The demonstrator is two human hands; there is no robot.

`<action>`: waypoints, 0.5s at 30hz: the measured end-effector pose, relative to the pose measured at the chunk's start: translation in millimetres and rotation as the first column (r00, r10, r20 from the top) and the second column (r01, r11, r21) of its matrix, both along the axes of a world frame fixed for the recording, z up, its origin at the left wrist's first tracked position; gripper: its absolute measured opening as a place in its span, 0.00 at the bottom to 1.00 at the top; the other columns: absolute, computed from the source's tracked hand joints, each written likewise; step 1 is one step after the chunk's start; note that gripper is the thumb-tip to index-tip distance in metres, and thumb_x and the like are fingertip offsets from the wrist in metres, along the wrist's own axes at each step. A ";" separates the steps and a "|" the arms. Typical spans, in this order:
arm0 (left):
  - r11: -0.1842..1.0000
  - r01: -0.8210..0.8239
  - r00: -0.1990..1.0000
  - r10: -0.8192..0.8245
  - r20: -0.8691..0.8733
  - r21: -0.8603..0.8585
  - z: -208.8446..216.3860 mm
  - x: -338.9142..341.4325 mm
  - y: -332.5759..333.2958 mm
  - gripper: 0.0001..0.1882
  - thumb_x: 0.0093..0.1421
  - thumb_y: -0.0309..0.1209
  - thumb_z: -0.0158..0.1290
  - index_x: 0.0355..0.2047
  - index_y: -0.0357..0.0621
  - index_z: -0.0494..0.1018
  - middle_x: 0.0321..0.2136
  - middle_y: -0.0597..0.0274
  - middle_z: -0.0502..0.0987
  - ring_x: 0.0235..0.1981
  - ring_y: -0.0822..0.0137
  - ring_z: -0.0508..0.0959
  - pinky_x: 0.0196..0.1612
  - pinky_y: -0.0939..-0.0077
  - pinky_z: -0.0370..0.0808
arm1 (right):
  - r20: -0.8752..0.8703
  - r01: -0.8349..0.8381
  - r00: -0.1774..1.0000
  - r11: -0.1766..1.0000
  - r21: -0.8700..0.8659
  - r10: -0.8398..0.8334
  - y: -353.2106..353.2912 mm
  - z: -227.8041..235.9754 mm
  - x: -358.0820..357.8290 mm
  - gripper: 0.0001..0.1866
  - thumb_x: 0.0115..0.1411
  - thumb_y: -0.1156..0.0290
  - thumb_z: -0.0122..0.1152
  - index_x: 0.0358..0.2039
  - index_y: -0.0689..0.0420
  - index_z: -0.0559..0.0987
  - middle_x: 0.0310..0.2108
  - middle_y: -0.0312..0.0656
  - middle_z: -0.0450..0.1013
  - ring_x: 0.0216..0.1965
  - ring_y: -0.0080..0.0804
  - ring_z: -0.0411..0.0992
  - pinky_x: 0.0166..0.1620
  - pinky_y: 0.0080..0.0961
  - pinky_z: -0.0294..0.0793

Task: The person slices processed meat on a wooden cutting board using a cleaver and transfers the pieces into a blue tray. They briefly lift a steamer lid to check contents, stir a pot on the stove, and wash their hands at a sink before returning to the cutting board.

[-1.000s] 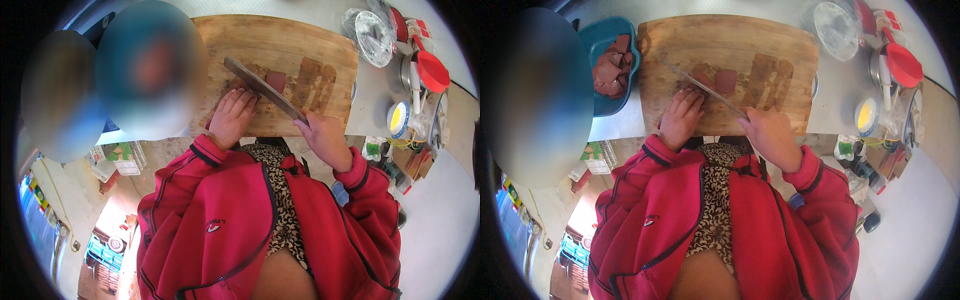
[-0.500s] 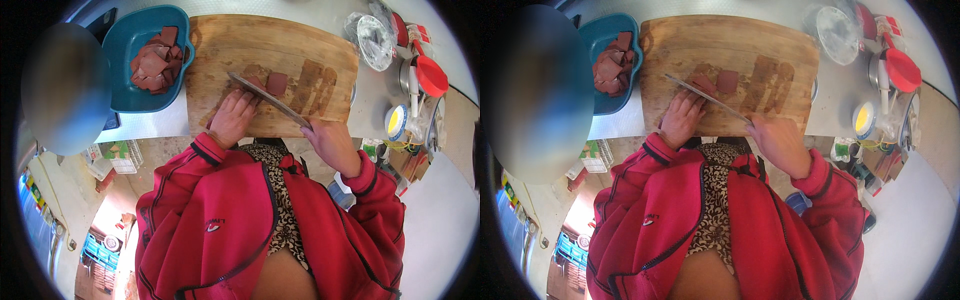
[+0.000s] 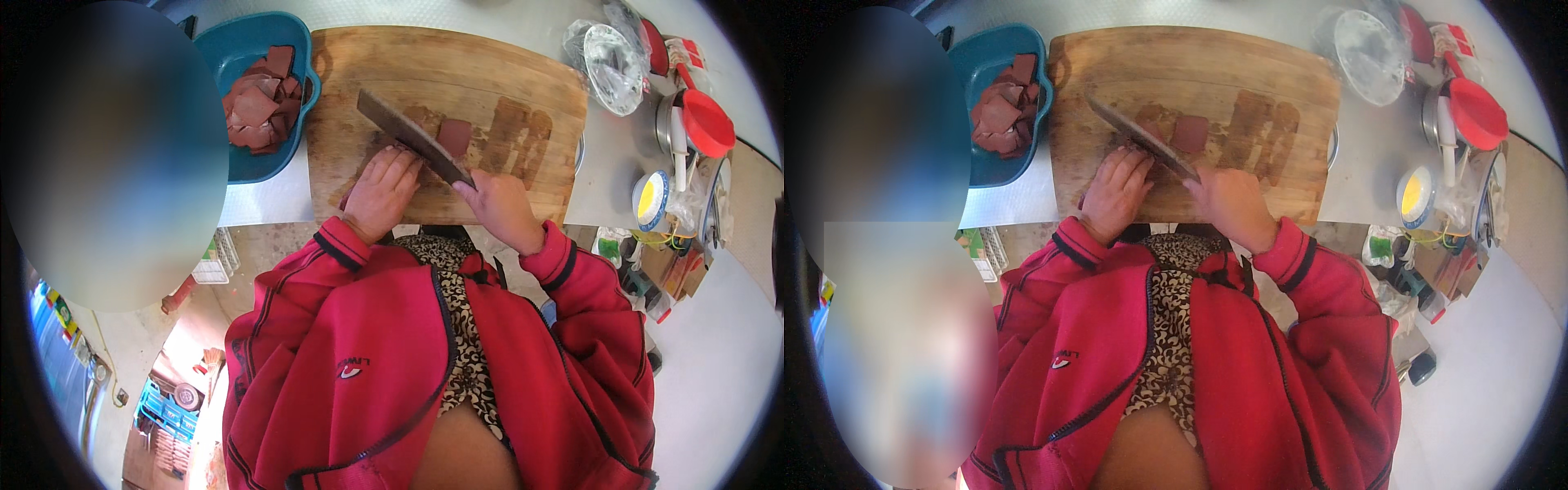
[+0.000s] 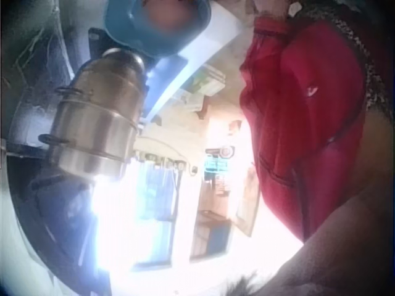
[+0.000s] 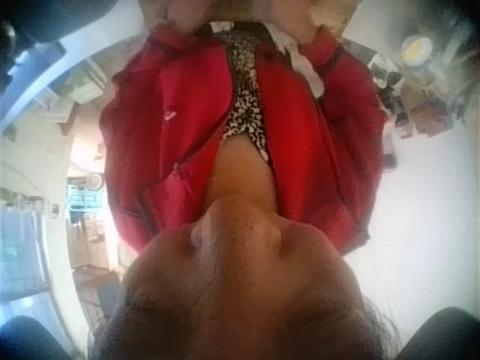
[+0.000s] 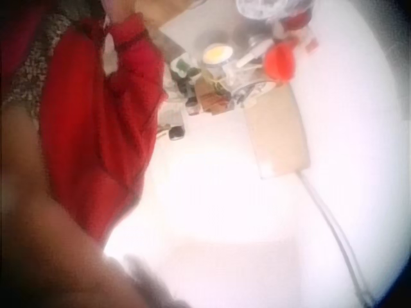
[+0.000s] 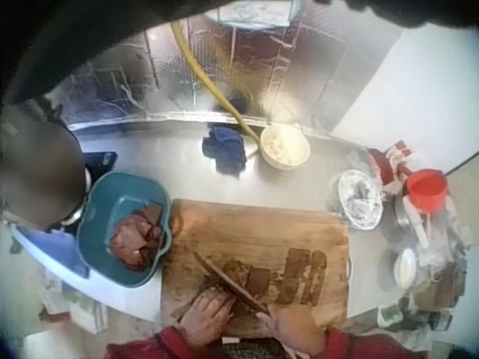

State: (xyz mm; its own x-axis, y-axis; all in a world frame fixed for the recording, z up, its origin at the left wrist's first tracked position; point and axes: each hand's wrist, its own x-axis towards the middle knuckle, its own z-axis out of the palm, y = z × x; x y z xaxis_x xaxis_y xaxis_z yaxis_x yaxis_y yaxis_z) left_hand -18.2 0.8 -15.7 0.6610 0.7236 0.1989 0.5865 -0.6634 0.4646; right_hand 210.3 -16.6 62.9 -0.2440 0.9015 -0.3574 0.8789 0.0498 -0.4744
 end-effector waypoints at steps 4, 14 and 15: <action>1.000 -0.009 1.000 0.009 0.020 0.022 2.3 0.4 0.0 0.23 0.55 0.32 0.57 0.51 0.38 0.73 0.52 0.54 0.71 0.58 0.52 0.68 0.64 0.56 0.64 | -0.026 0.034 0.999 0.999 0.025 -0.034 3.8 22.3 5.5 0.15 0.64 0.61 0.57 0.28 0.60 0.74 0.20 0.52 0.73 0.25 0.54 0.74 0.28 0.47 0.71; 0.997 -0.069 0.997 0.067 0.049 0.037 -2.1 -1.3 -7.6 0.22 0.57 0.33 0.57 0.52 0.39 0.73 0.53 0.55 0.70 0.58 0.52 0.68 0.62 0.57 0.66 | 0.058 -0.095 0.994 0.995 0.003 0.094 -10.8 64.9 15.9 0.14 0.65 0.62 0.57 0.31 0.59 0.72 0.20 0.50 0.73 0.23 0.53 0.73 0.25 0.45 0.69; 0.998 -0.063 0.997 0.061 0.046 0.031 -2.8 -1.4 -7.6 0.22 0.57 0.33 0.57 0.52 0.39 0.73 0.53 0.55 0.70 0.58 0.51 0.68 0.62 0.57 0.66 | 0.058 -0.104 0.993 0.994 0.022 0.103 -13.0 64.5 17.3 0.14 0.65 0.61 0.56 0.30 0.59 0.72 0.20 0.50 0.73 0.22 0.53 0.73 0.25 0.46 0.69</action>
State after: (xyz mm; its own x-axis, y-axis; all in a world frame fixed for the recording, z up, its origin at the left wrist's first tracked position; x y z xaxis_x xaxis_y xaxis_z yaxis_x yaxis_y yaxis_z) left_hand -19.6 -6.8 -18.5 0.6048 0.7557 0.2514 0.6061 -0.6415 0.4701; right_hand 227.6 -29.7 127.4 -0.3163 0.8813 -0.3512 0.8940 0.1529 -0.4212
